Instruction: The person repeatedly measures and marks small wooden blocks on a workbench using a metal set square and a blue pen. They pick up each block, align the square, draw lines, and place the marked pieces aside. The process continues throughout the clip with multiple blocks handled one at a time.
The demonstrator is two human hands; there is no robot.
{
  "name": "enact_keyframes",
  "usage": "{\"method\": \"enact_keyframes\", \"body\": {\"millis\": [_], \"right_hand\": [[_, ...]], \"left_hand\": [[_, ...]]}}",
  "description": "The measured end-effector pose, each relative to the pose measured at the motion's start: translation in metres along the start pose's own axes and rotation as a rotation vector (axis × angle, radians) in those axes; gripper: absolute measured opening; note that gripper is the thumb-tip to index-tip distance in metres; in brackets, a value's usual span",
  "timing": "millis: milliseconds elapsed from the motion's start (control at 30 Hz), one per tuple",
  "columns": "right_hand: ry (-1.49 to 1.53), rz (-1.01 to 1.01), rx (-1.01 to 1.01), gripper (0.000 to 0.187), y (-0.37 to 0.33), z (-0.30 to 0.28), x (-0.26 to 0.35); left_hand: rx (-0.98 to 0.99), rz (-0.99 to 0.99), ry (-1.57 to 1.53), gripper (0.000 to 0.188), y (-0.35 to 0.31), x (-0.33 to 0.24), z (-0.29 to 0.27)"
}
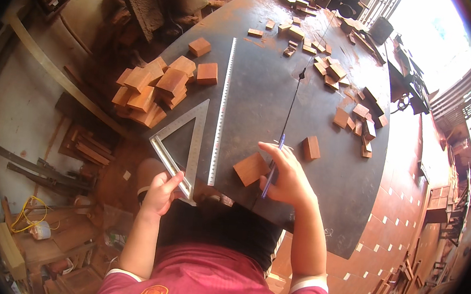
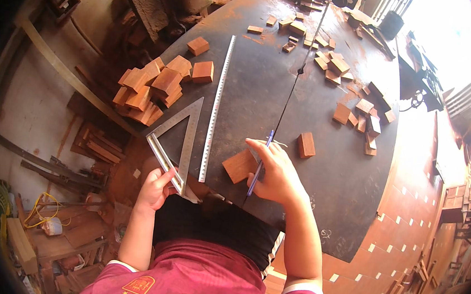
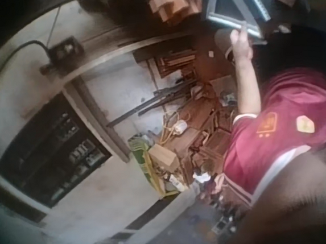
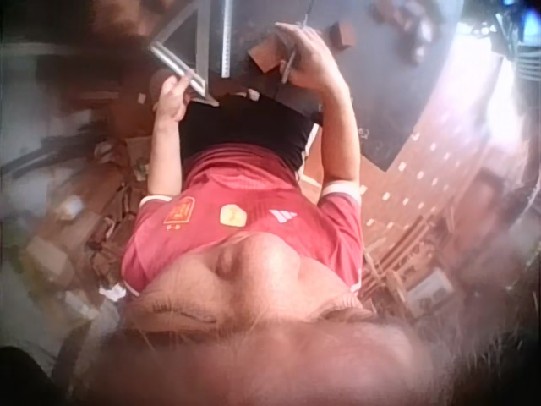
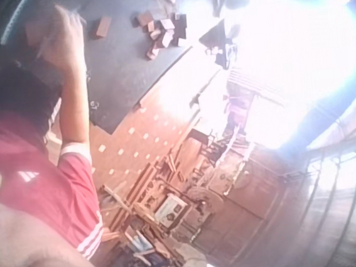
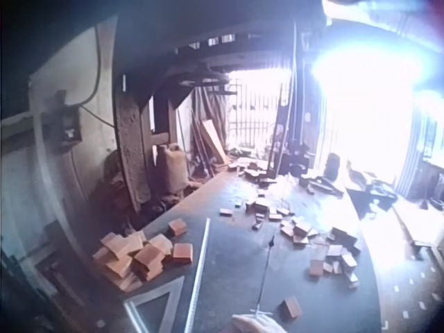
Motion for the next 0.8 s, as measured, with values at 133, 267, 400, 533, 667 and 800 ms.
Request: {"method": "enact_keyframes", "body": {"millis": [133,267,400,533,667,800], "right_hand": [[-0.005,0.111,0.064,0.086,-0.001,0.005,-0.004],[0.1,0.15,0.079,0.082,-0.001,0.01,0.002],[0.099,0.025,0.088,0.08,-0.001,0.016,0.007],[0.091,0.001,0.067,0.079,-0.001,0.01,0.01],[0.073,0.0,0.057,0.078,-0.001,0.009,0.008],[0.045,-0.02,0.054,0.076,-0.001,0.013,0.008]], "left_hand": [[-0.368,0.581,0.432,0.037,-0.017,-0.034,-0.012],[-0.664,0.992,0.985,0.044,-0.071,-0.088,0.031],[-0.39,0.826,1.147,0.026,-0.063,-0.087,0.079],[-0.339,0.61,1.323,0.026,-0.044,-0.07,0.098],[-0.343,0.495,1.395,0.027,-0.035,-0.064,0.103],[-0.319,0.477,1.389,0.024,-0.026,-0.058,0.102]]}}
Point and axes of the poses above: each hand's wrist, its own y-axis towards the middle knuckle, its own z-axis out of the palm, x = y × z, the point moved 8 cm from there along y, towards the middle knuckle, and after that the axes turned 3 degrees about -x, right-handed, at the moved point
